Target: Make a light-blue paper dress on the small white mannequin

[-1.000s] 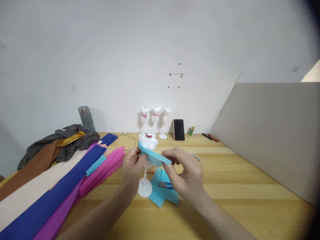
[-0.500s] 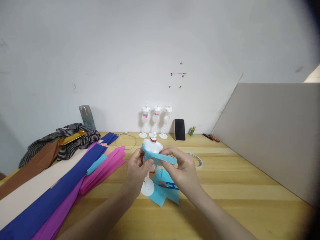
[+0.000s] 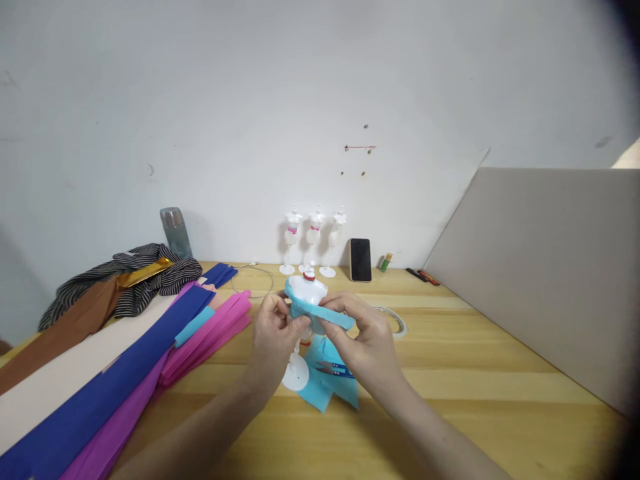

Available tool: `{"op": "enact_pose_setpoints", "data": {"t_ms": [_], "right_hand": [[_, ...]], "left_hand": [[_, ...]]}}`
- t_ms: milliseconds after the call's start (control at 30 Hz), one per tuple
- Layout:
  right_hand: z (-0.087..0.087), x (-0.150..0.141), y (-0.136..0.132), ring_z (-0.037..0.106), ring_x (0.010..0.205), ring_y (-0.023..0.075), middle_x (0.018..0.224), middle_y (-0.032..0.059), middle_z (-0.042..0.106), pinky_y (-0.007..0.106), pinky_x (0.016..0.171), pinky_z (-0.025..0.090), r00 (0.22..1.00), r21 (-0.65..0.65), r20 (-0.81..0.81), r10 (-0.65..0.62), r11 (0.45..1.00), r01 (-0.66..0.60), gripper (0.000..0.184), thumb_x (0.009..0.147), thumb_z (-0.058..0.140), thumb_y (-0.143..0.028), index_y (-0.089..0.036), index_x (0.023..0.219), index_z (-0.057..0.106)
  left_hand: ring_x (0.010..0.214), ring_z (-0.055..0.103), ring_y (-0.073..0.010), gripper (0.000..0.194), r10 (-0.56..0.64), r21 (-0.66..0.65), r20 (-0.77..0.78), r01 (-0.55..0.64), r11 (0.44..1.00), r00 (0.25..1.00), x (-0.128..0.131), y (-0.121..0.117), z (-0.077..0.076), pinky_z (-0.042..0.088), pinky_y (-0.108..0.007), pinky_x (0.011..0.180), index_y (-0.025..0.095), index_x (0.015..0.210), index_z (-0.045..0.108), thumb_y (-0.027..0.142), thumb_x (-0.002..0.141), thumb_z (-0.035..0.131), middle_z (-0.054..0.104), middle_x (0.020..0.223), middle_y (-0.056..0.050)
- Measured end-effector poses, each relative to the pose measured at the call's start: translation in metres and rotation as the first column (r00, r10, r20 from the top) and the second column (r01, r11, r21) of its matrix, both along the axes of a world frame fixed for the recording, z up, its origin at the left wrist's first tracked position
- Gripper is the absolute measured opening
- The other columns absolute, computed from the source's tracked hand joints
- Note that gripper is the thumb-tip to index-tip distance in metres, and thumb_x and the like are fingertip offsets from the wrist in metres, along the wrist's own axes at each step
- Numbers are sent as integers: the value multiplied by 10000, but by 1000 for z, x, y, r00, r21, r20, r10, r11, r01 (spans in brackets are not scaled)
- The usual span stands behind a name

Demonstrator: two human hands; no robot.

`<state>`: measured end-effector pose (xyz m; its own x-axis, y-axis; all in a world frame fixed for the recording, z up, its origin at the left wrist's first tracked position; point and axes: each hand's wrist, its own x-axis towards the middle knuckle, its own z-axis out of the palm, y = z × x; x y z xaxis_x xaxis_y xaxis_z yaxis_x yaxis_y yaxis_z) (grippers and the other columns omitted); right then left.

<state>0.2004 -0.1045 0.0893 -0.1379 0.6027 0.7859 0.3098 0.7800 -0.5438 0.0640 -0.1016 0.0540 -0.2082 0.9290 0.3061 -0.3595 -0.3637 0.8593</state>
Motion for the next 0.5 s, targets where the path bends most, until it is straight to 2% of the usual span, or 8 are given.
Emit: {"op": "enact_pose_setpoints", "data": {"t_ms": [100,167,333,500], "right_hand": [[1,0,-1,650,701,170,771,21,691,281,642,509,1000,-5,7,-18,1000,18,107,788,597,-145,-205,699,604],[2,1,-1,634,658,157,734,9,683,269,621,497,999,-9,3,-36,999,36,112,781,594,-141,-203,688,602],[2,5,2,610,618,151,672,-2,659,258,587,475,997,-30,8,-83,996,83,112,770,591,-160,-199,665,594],[3,7,2,600,629,152,681,3,653,261,583,465,994,-77,11,-112,991,112,122,778,577,-169,-199,661,587]], "left_hand": [[560,453,-73,327,-80,42,-24,81,996,996,-1,-1,-4,387,-211,557,203,688,393,285,705,709,471,651,68],[564,450,-75,296,-115,51,-26,116,992,993,-1,-2,-5,389,-216,568,204,697,399,275,724,685,474,657,64],[551,442,-73,354,-102,-20,-33,101,995,994,1,-3,3,378,-207,550,202,645,368,191,621,721,452,639,68],[668,506,-95,398,-43,-7,-68,43,999,997,-3,5,-2,413,-225,595,184,597,354,180,586,752,564,889,8]]}}
